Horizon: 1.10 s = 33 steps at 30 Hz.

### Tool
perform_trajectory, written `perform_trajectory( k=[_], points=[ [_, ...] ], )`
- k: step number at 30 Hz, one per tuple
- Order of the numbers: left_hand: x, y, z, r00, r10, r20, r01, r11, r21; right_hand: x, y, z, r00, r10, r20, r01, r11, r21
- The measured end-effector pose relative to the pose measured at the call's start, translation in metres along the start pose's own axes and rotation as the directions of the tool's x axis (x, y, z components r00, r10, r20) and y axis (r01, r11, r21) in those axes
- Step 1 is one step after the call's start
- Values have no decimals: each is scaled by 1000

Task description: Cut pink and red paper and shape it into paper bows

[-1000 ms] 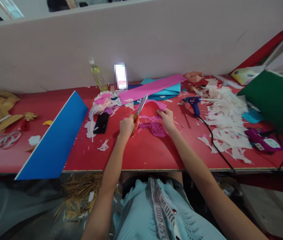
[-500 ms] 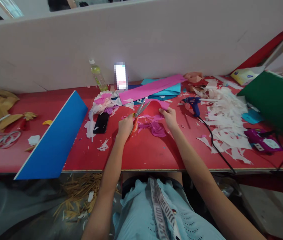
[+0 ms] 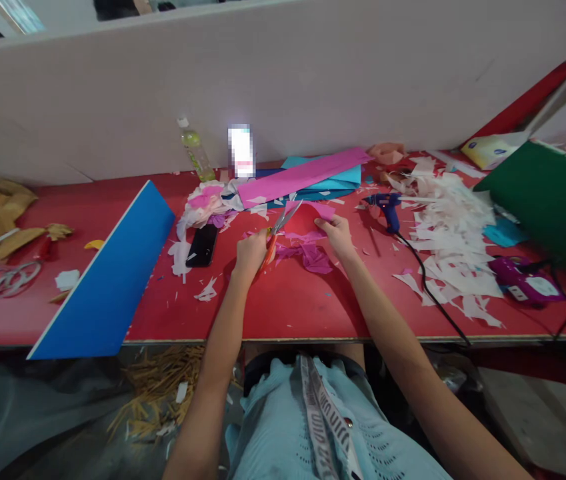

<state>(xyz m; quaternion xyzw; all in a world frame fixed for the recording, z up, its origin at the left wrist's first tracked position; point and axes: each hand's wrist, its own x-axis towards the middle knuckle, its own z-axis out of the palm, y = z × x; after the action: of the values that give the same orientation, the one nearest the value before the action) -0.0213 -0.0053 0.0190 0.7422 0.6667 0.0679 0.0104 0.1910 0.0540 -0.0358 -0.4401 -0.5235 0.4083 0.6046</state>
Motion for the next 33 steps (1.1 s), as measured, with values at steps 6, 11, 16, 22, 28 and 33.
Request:
perform_trajectory(
  k=[6, 11, 16, 22, 28, 33],
  points=[
    [1, 0, 1, 1000, 1, -16, -1, 1000, 2, 0, 2, 1, 1000, 25, -8, -25, 999, 42],
    [0, 1, 1, 1000, -4, -10, 4, 1000, -9, -1, 2, 4, 998, 68, 12, -69, 987, 148],
    [1, 1, 1, 1000, -7, 9, 7, 1000, -3, -2, 2, 6, 994, 106, 17, -108, 977, 184],
    [4, -4, 4, 1000, 15, 6, -15, 999, 29, 0, 3, 4, 994, 105, 9, -105, 987, 118],
    [6, -5, 5, 1000, 16, 26, -17, 1000, 26, 2, 3, 0, 997, 75, 17, -76, 990, 118],
    [6, -4, 0, 998, 19, 56, -21, 999, 36, 5, 7, -5, 997, 75, 19, -76, 994, 82]
  ],
)
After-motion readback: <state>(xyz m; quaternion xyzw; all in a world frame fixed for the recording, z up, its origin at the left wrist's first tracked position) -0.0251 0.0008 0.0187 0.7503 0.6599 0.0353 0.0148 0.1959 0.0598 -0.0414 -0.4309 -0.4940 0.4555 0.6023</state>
